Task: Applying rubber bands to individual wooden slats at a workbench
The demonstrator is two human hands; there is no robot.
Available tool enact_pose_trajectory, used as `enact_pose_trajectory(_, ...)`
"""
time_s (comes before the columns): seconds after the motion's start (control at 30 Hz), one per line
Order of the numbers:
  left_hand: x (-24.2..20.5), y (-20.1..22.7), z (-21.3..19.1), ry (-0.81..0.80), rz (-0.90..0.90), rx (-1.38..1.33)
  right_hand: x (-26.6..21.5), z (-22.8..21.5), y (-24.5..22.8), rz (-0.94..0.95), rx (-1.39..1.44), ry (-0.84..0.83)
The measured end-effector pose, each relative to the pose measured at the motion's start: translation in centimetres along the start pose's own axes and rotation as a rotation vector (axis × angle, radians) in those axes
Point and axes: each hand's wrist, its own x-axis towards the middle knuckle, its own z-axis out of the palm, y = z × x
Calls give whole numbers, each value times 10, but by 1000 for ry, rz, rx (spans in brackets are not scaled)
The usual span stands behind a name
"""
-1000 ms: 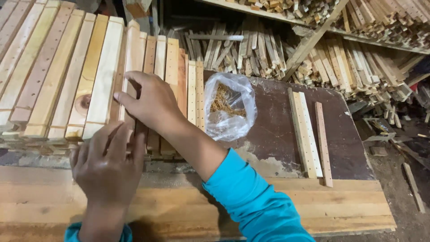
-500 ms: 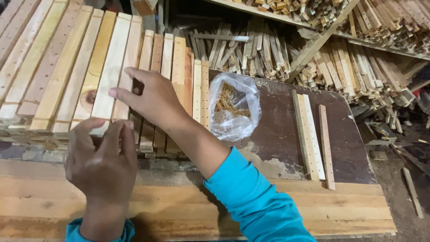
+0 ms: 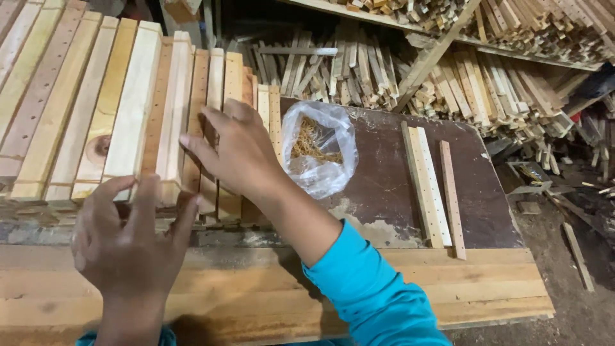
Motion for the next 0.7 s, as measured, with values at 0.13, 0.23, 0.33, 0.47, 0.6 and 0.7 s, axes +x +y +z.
enact_pose_trajectory(0.13,-7,2,2,-27,2,-119,3,12,14,-20,42,-80)
enact_pose_trajectory(0.23,-6,-1,7,36,4,-72,11,23,20,-100,-121,-151)
enact_pose_trajectory(0.33,-3,2,3,40,-19,-312,30,42,37,-273,-110,-129)
enact_pose_trajectory(0.47,-10,7,9,16,-60,-279,33,39,42,-300,-120,-142)
enact_pose_trajectory(0.6,-5,13,-1,41,-44,-322,16,24,52,-355,-11,68)
enact_pose_trajectory(0.7,9,37,-21,114,40,-622,-17,-22,68,-180,141,154)
